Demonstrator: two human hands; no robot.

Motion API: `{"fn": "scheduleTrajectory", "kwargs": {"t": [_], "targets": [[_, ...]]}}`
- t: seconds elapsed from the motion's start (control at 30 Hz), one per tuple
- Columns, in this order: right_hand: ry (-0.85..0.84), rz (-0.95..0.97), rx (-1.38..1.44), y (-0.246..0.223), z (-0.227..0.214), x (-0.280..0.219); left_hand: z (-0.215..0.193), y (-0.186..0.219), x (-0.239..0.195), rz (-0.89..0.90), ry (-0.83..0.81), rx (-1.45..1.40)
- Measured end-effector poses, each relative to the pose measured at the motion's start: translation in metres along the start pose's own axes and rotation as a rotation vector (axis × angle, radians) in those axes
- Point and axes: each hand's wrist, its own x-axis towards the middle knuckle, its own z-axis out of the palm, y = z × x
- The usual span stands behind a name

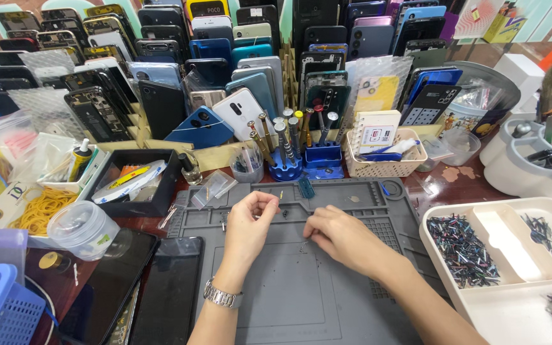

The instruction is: The person assembles small electronic components on a workbench, handling tiny parts and wires with their hands. They repeatedly pick up, connect, and place components into a tray, working within a cluttered repair shop environment.

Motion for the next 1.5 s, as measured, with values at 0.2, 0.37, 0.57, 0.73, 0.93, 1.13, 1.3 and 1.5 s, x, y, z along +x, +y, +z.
{"fn": "scheduleTrajectory", "kwargs": {"t": [0.2, 0.37, 0.57, 0.73, 0.93, 1.13, 1.3, 1.5], "targets": [[-0.1, 0.069, -0.059, -0.007, 0.001, 0.001, 0.0, 0.008, -0.004, 0.029, -0.032, 0.068], [-0.078, 0.0, -0.099, -0.006, 0.004, 0.002, -0.006, 0.019, -0.017, -0.013, -0.337, 0.272], [-0.013, 0.024, -0.09, -0.002, 0.004, -0.006, 0.001, 0.028, -0.025, 0.022, -0.435, 0.42], [-0.015, 0.03, -0.032, 0.0, 0.003, -0.007, 0.007, 0.026, -0.025, 0.045, -0.435, 0.465], [-0.042, -0.002, -0.078, 0.0, 0.01, 0.001, 0.014, 0.023, -0.029, 0.058, -0.364, 0.499], [0.008, 0.021, -0.035, -0.002, 0.007, -0.003, 0.004, 0.022, -0.023, 0.042, -0.357, 0.393], [0.049, 0.285, 0.221, -0.001, 0.002, -0.003, -0.004, 0.021, -0.017, 0.016, -0.335, 0.402], [0.022, 0.16, 0.261, -0.003, 0.012, -0.003, -0.004, 0.022, -0.017, -0.012, -0.221, 0.35]]}}
